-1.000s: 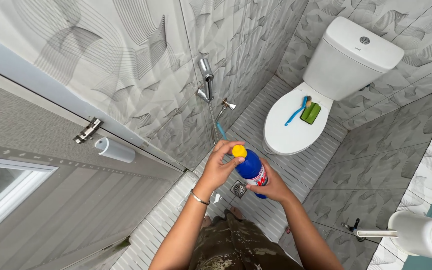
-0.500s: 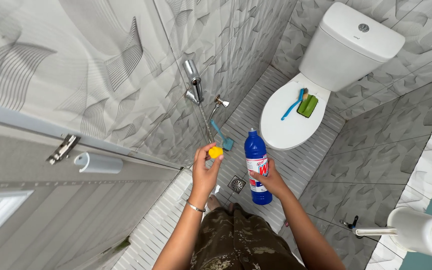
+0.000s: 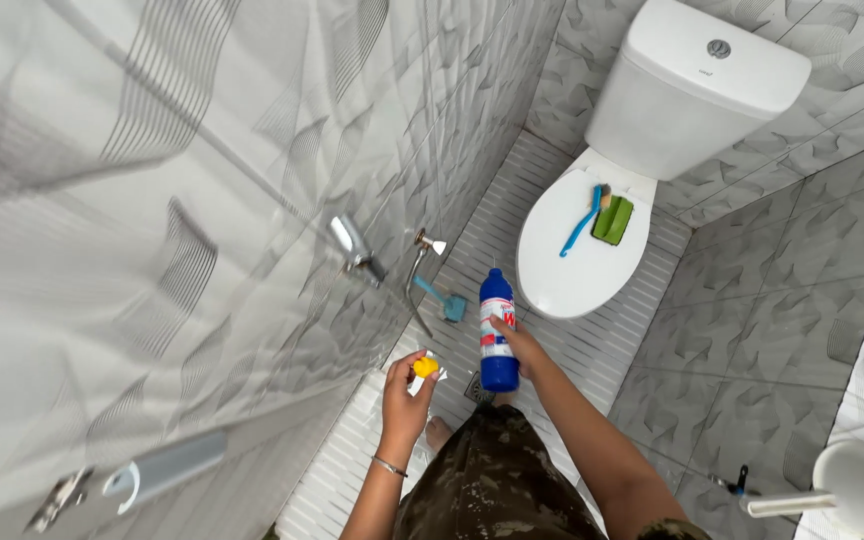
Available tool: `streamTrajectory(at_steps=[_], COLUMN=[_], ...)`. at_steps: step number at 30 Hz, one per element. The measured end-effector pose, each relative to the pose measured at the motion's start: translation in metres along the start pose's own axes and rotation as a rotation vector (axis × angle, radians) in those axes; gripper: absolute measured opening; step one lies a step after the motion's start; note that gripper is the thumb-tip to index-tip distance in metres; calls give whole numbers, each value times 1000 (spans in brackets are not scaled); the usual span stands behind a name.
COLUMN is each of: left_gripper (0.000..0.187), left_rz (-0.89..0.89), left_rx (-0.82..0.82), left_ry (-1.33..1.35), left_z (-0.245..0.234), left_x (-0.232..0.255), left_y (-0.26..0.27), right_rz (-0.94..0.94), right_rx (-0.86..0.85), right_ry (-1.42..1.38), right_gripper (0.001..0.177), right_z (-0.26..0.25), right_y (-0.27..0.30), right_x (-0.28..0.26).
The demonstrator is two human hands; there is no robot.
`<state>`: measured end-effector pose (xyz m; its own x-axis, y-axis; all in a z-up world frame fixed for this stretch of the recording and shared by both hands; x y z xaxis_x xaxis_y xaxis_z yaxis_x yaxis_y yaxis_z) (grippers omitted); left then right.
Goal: Cleaning the bathroom floor tiles around a toilet and drain using a cleaning solution and a long-handled brush.
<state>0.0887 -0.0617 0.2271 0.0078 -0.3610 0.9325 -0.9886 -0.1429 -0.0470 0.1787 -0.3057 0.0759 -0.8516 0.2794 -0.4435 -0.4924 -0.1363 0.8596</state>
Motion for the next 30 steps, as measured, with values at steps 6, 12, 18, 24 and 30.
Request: streamTrajectory(at_steps=[6,12,18,24,30], left_gripper=[37,38,40,41,42], left_rz=[-36,-118,-198,-182,-151], left_rx=[55,111,106,123,130], left_ry=[-2,19,20,-4,-24], left_z=[30,68,94,102,107], left_x=[-1,5,-3,5,-3], left_y=[-53,-99,-126,-144,-145], right_rz=[53,-27,-17,-25,-62], right_rx=[97,201,297,193,344], right_ry=[-126,-42,-61,14,111], right_gripper=[69,74,77,77,88], right_z=[-9,-26,-33,-51,-43], right_y=[-98,-158,-174,-203,-180], right_x=[-104,-207,-293,-316,-307])
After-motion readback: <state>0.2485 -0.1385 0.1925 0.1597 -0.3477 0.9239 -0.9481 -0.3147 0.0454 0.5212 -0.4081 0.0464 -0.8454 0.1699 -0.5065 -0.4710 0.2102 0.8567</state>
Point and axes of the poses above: each hand's wrist, its own y-axis away from the middle knuckle, its own z-axis out of the palm, x = y × z, the point moved 2 cm from there along -y, towards the middle knuckle, and after that the axes turned 8 degrees about z, right-handed, at the moved point
